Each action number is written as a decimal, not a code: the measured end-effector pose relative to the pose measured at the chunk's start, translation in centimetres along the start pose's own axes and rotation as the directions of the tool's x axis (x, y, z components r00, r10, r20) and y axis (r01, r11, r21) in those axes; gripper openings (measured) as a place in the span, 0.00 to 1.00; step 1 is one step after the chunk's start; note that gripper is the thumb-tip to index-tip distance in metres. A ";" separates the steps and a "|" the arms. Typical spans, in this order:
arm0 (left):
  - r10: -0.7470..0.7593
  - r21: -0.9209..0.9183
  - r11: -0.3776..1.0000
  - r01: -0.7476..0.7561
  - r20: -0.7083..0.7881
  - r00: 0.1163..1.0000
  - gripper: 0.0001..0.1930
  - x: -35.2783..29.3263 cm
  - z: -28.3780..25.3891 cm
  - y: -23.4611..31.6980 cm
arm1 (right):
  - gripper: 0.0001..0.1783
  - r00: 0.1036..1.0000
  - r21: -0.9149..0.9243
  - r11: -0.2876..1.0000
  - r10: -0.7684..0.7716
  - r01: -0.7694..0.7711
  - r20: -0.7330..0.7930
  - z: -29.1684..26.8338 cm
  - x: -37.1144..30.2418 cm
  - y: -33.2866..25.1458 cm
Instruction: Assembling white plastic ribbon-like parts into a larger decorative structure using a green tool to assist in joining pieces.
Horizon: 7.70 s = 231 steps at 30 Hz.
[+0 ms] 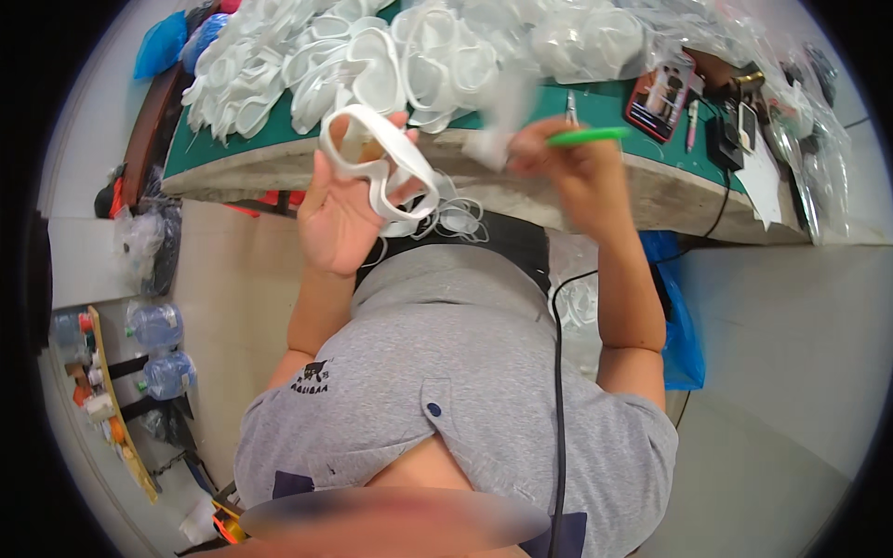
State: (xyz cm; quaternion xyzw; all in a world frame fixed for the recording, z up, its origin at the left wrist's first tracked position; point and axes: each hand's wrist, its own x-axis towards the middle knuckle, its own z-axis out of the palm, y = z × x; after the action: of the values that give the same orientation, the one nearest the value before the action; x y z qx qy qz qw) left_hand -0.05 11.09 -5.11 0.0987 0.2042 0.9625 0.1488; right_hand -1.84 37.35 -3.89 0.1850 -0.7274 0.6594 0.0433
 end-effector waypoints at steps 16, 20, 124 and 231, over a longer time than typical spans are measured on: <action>0.026 0.139 0.989 -0.051 0.176 0.984 0.48 -1.1 1.5 -0.8 | 0.11 0.958 0.476 0.836 0.195 -0.274 0.209 6.1 0.0 0.2; 0.051 0.253 0.962 -0.100 0.196 0.979 0.54 -1.5 2.2 -1.3 | 0.12 0.967 0.513 0.821 0.190 -0.251 0.168 6.4 0.1 0.4; 0.108 0.337 0.933 -0.129 0.082 0.991 0.19 -0.7 1.3 0.7 | 0.07 0.999 -0.225 0.974 -0.005 0.014 0.041 3.6 2.8 2.2; -0.623 0.384 -0.663 -0.643 0.193 0.758 0.11 -1.4 -13.1 -0.4 | 0.10 0.521 -0.523 0.291 0.769 -0.801 -0.371 -14.7 -24.8 10.7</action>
State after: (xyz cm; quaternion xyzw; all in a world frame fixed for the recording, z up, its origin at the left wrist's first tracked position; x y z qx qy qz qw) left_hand -1.91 6.24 -17.21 0.4959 0.8683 -0.0063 -0.0080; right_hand 15.01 57.60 -19.74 -0.2375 -0.8978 0.3075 -0.2073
